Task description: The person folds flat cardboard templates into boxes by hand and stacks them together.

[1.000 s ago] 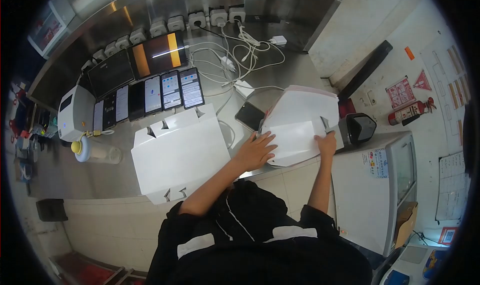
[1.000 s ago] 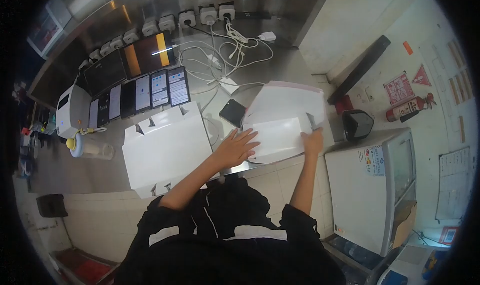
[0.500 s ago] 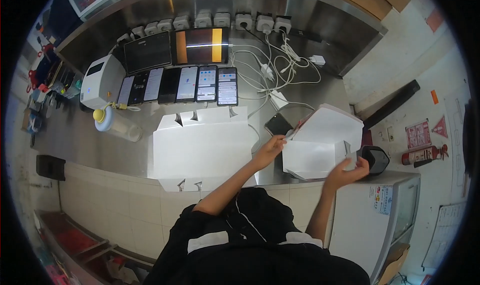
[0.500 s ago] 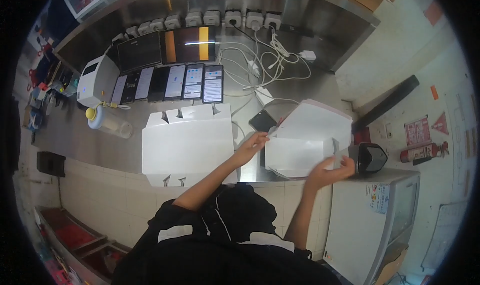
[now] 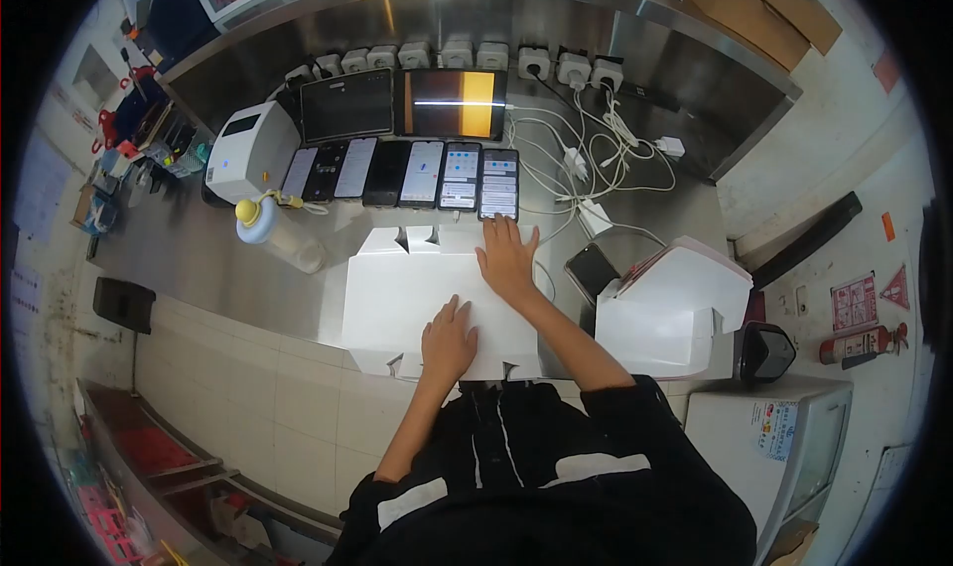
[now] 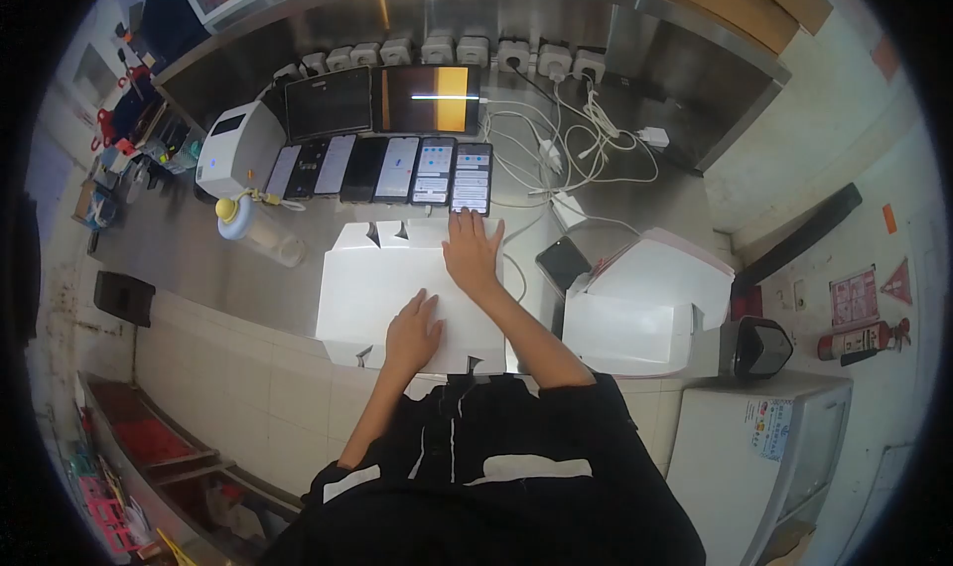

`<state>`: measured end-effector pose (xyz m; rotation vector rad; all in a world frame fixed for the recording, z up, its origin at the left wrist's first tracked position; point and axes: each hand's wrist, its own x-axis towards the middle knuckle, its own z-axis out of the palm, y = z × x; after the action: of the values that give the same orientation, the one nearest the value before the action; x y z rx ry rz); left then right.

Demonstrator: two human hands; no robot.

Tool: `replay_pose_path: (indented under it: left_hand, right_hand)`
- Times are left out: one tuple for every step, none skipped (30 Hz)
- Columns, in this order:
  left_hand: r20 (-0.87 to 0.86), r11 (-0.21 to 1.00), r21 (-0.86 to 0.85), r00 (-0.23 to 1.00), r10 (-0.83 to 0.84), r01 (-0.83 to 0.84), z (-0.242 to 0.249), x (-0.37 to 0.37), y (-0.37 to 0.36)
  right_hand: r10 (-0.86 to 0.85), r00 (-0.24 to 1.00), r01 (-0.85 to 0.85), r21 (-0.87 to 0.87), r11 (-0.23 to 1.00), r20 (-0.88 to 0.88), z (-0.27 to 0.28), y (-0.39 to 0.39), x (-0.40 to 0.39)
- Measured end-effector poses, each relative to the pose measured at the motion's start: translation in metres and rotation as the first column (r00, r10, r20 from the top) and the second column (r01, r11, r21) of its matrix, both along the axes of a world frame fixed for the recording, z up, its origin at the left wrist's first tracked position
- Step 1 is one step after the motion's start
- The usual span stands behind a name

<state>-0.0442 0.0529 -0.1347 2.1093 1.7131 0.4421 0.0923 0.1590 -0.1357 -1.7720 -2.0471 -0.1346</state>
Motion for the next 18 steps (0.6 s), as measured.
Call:
replay_pose_path:
  left_hand:
    - [-0.015,0.999,-0.053,1.0,0.007,-0.008,0.0,0.002,-0.001]
    - [-0.01,0.998,-0.057,1.0,0.014,-0.015,0.001,0.005,-0.001]
    - [-0.03,0.998,-0.055,0.999,0.016,-0.017,0.002,0.006,-0.002]
    - [-0.052,0.999,-0.051,0.999,0.015,-0.018,0.004,0.006,-0.001]
    - [-0.052,0.999,-0.049,0.999,0.016,-0.018,0.002,0.005,0.001]
    - [0.043,0.998,-0.062,0.999,0.027,-0.024,-0.001,0.002,0.004]
    - [0.139,0.997,-0.077,0.989,0.038,-0.028,0.0,0.002,0.007]
    - [0.141,0.997,-0.075,0.989,0.035,-0.025,0.001,0.002,0.012]
    - [0.45,0.969,-0.24,0.877,0.171,-0.066,0.002,0.003,0.018]
    - [0.678,0.914,-0.403,0.657,0.331,-0.045,0.002,0.005,0.024]
    - [0.679,0.915,-0.402,0.657,0.328,-0.04,0.002,0.007,0.028]
    - [0.701,0.902,-0.429,0.615,0.361,-0.041,0.001,0.01,0.033]
    - [0.719,0.889,-0.456,0.572,0.395,-0.04,-0.005,0.012,0.036]
    - [0.722,0.89,-0.454,0.571,0.39,-0.035,-0.011,0.013,0.037]
    - [0.677,0.921,-0.387,0.667,0.311,-0.037,-0.017,0.013,0.037]
    - [0.615,0.947,-0.319,0.753,0.233,-0.032,-0.019,0.014,0.036]
    - [0.615,0.948,-0.317,0.753,0.231,-0.032,-0.021,0.014,0.036]
    - [0.608,0.966,-0.257,0.773,0.181,-0.025,-0.024,0.013,0.035]
  right_hand:
    - [0.008,1.0,-0.008,-0.004,1.0,0.005,0.001,-0.009,-0.002]
    - [0.009,1.0,-0.01,0.073,0.997,0.015,0.002,-0.017,-0.003]
    - [0.008,1.0,-0.011,0.152,0.988,0.023,0.004,-0.023,-0.004]
    - [0.011,1.0,-0.015,0.153,0.988,0.024,0.001,-0.025,-0.003]
    - [0.027,0.996,-0.042,0.184,0.982,0.084,-0.002,-0.026,0.0]
    - [0.039,0.989,-0.069,0.215,0.974,0.145,-0.004,-0.026,0.004]
    - [0.036,0.989,-0.068,0.218,0.974,0.147,-0.005,-0.024,0.01]
    - [0.151,0.981,-0.156,0.038,0.987,0.126,-0.006,-0.023,0.017]
    - [0.257,0.963,-0.243,-0.142,0.959,0.084,-0.008,-0.022,0.021]
    - [0.252,0.964,-0.239,-0.142,0.961,0.085,-0.012,-0.022,0.022]
    - [0.241,0.967,-0.24,-0.017,0.971,0.083,-0.016,-0.02,0.021]
    - [0.229,0.97,-0.237,0.11,0.965,0.08,-0.019,-0.019,0.02]
    - [0.225,0.971,-0.233,0.11,0.966,0.083,-0.015,-0.022,0.017]
    - [0.145,0.984,-0.155,0.104,0.982,0.1,-0.011,-0.026,0.013]
    - [0.064,0.991,-0.076,0.099,0.992,0.118,-0.007,-0.028,0.01]
    - [0.062,0.991,-0.074,0.101,0.992,0.12,-0.007,-0.029,0.009]
    - [0.045,0.992,-0.06,0.129,0.99,0.114,-0.008,-0.029,0.007]
    - [0.03,0.994,-0.047,0.155,0.987,0.108,-0.008,-0.029,0.005]
